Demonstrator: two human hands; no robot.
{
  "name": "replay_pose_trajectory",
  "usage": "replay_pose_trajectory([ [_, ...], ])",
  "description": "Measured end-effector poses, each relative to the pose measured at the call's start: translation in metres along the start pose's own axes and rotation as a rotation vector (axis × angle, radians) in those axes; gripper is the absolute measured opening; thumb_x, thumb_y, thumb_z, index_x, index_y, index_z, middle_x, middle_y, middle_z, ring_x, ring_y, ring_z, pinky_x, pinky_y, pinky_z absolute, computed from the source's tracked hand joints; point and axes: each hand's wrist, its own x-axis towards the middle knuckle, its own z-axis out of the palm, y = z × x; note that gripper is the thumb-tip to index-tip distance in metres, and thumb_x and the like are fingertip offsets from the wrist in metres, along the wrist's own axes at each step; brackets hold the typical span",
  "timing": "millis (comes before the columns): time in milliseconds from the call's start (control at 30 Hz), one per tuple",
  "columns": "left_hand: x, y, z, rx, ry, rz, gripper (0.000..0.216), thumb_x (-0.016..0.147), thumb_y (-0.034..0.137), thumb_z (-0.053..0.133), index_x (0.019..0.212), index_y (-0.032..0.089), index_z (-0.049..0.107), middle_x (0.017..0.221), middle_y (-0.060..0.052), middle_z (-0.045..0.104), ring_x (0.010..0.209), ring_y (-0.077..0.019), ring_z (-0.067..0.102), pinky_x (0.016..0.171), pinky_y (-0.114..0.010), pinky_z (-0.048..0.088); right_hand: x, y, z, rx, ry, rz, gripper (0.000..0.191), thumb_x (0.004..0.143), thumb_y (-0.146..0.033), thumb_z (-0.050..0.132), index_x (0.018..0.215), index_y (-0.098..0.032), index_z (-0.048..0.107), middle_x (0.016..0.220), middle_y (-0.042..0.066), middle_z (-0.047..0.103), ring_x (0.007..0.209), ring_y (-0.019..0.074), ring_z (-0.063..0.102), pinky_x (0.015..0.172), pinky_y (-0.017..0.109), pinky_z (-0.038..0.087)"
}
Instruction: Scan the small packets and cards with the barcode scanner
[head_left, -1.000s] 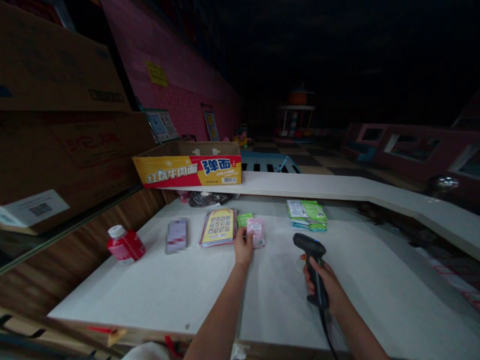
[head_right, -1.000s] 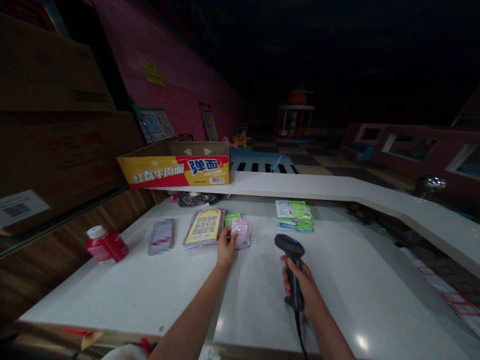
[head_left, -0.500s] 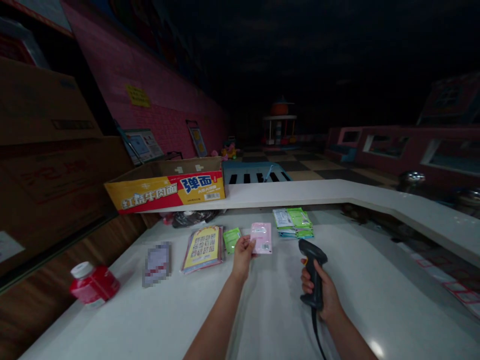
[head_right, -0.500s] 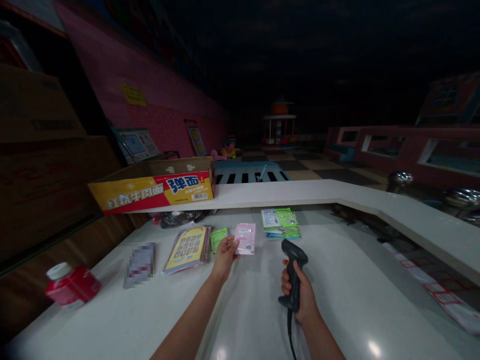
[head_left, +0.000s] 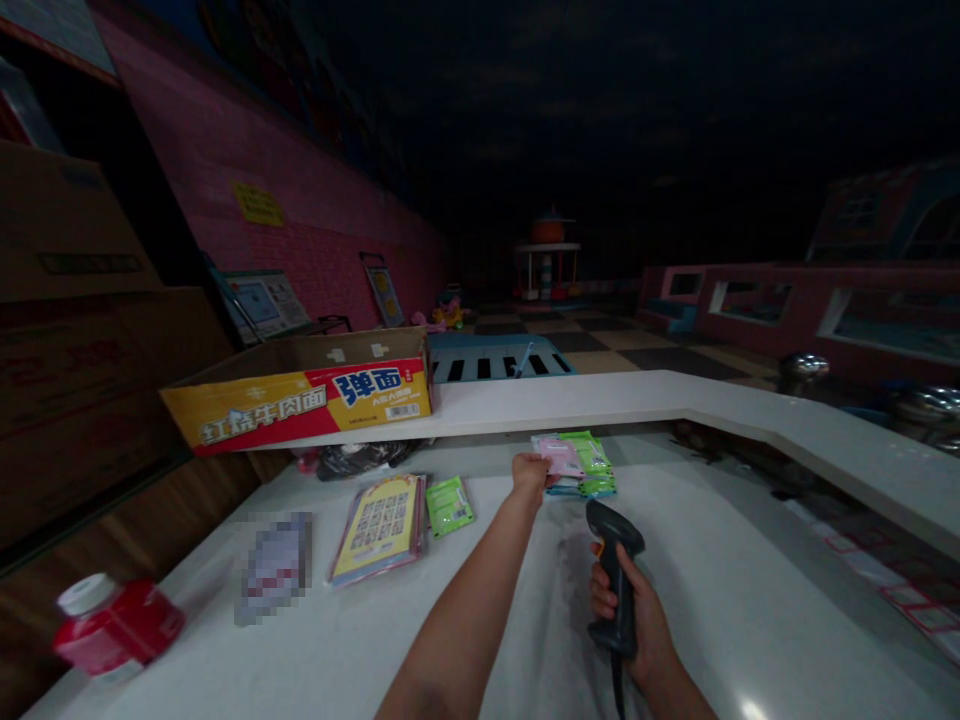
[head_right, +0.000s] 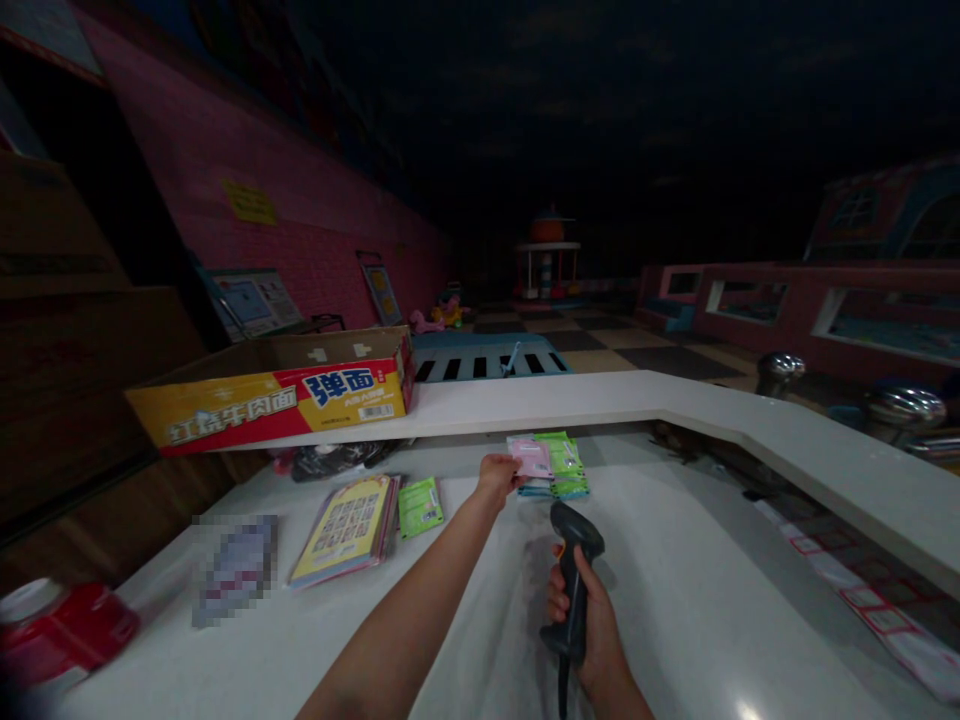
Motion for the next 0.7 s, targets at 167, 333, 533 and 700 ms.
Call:
replay_pose_trajectory([
  [167, 0.012, 0.001, 0.022, 0.078, 0.09, 0.073, 0.02, 0.072, 0.01, 0.069, 0.069, 0.016, 0.05, 0.059, 0.004, 0.056, 0.051, -0.0113, 0.06, 0.054, -0.028, 0.056, 0.001, 0.001, -0.002, 0.036, -0.009, 0.024, 0.037, 0.071, -0.045, 0.078, 0.089, -0.017, 0.062, 0.055, -0.008, 0.046, 0.039, 0.004, 0.035, 0.035, 0.015, 0.027],
  [333, 0.011, 0.002, 0.019, 0.229, 0.135, 0.17, 0.016, 0.073, 0.014, 0.068, 0.072, 0.016, 0.053, 0.066, 0.0, 0.062, 0.054, -0.0163, 0.064, 0.054, -0.029, 0.051, 0.0, 0.0, 0.0, 0.004, 0.016, 0.014, 0.039, 0.07, -0.047, 0.078, 0.089, -0.017, 0.062, 0.055, -0.008, 0.046, 0.039, 0.0047, 0.037, 0.035, 0.015, 0.028],
  [533, 0.001, 0.002, 0.003, 0.708, 0.254, 0.376, 0.016, 0.071, 0.026, 0.074, 0.07, 0.019, 0.06, 0.082, -0.009, 0.07, 0.087, -0.0255, 0.068, 0.07, -0.03, 0.045, 0.0, 0.0, 0.001, -0.002, -0.005, -0.002, 0.038, 0.071, -0.046, 0.077, 0.088, -0.017, 0.061, 0.054, -0.007, 0.045, 0.038, 0.0043, 0.035, 0.035, 0.015, 0.027],
  [700, -0.004, 0.0, -0.002, 0.771, 0.259, 0.456, 0.012, 0.075, 0.028, 0.071, 0.081, 0.019, 0.064, 0.093, -0.008, 0.068, 0.082, -0.0207, 0.064, 0.07, -0.028, 0.042, 0.0, -0.001, 0.001, -0.041, -0.003, -0.012, 0.038, 0.07, -0.048, 0.077, 0.084, -0.018, 0.06, 0.054, -0.007, 0.045, 0.038, 0.0048, 0.035, 0.035, 0.016, 0.027],
])
